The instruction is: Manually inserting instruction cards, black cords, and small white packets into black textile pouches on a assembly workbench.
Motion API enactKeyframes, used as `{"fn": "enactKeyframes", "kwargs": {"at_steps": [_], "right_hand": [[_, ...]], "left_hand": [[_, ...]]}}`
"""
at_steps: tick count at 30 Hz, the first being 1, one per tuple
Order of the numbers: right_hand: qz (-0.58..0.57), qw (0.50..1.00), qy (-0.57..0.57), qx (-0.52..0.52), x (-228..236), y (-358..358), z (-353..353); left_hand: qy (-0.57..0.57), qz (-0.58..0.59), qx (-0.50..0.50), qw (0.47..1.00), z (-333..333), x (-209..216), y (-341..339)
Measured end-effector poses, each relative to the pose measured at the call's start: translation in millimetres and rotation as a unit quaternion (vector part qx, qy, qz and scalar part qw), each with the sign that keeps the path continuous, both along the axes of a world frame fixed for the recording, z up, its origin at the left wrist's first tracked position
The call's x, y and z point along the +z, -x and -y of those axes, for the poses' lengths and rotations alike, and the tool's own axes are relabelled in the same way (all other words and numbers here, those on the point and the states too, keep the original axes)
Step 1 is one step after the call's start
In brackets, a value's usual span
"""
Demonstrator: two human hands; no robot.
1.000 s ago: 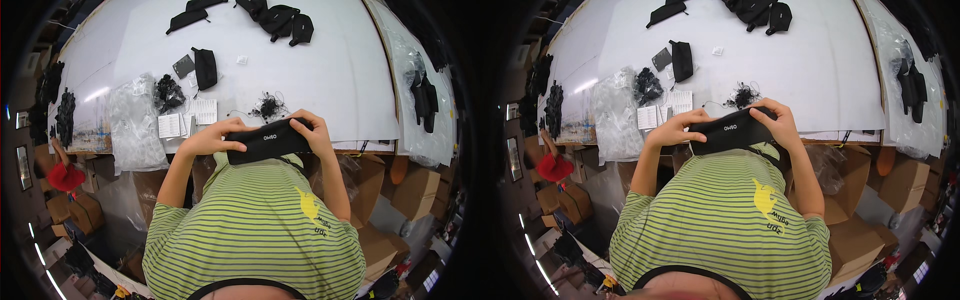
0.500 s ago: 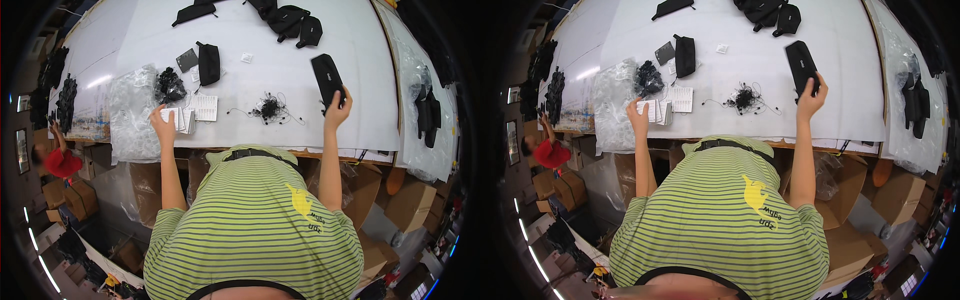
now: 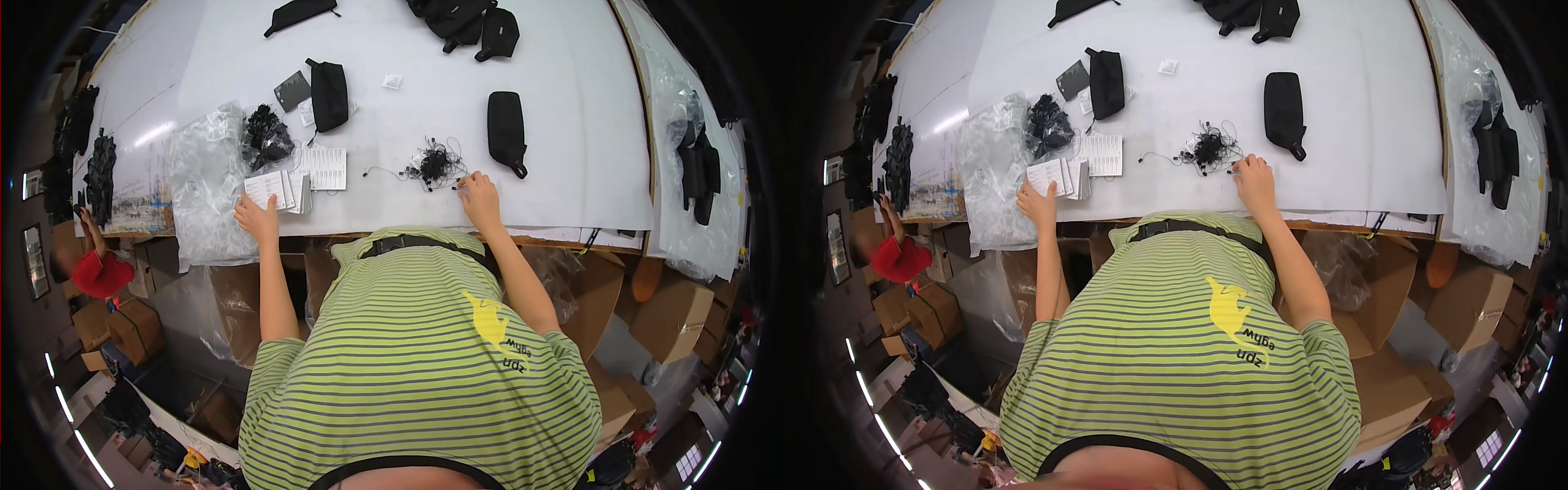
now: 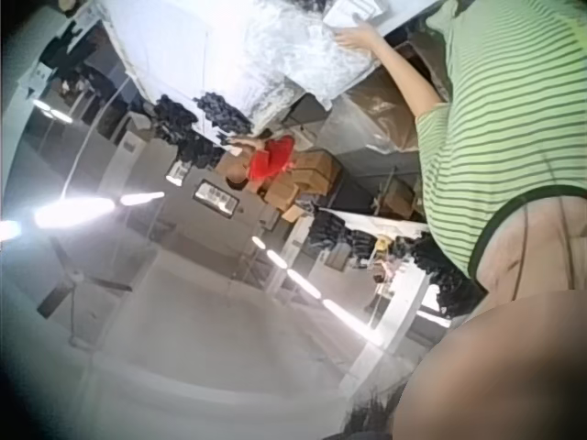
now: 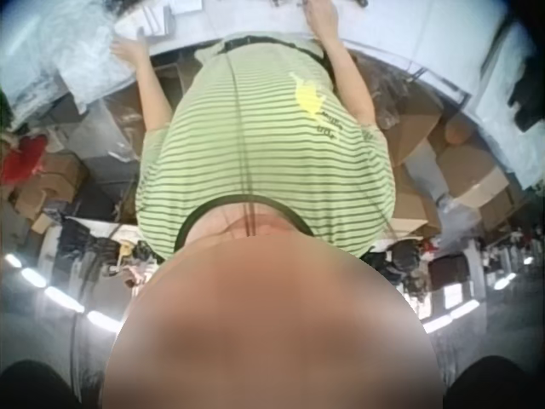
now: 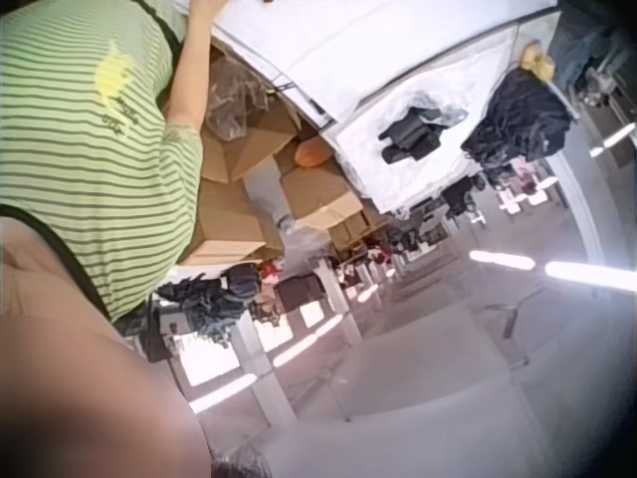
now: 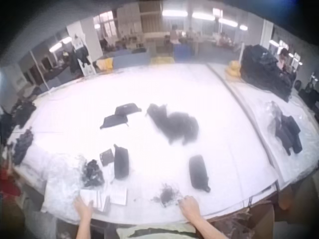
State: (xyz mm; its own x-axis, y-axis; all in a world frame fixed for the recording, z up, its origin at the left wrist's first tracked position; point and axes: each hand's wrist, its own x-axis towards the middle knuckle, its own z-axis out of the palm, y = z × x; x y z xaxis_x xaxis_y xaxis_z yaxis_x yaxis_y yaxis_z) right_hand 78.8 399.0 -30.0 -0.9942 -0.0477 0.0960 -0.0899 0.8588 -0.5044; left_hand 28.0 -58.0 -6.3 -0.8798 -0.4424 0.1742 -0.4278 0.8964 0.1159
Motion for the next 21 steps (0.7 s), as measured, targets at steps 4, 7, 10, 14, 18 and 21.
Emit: {"fn": "enactKeyframes", "kwargs": {"at_steps": [4,7,10,14,18,21], "right_hand": [[0.035,0.998,-0.044,0.039,-8.2,-5.9,-10.9],[0.039,0.998,-0.034,0.033,-6.9,-20.5,-36.5],[0.110,0.989,-0.084,-0.060,4.5,-37.0,-60.5],[0.076,0.984,-0.106,-0.121,16.7,-33.1,-62.1],[0.028,0.993,-0.047,-0.106,10.2,-3.0,-26.8],[0.052,0.990,-0.042,-0.121,-5.8,13.6,-10.3]], "left_hand": [[0.028,-0.007,-0.008,1.000,2.4,3.5,4.8],[0.027,-0.005,-0.011,1.000,11.4,-2.5,7.1],[0.049,-0.001,-0.031,0.998,13.2,-10.9,4.6],[0.074,-0.043,-0.025,0.996,0.6,-8.2,3.4],[0.076,-0.076,-0.031,0.994,-9.7,7.2,7.5],[0.058,-0.041,-0.071,0.995,-4.4,15.9,16.8]]}}
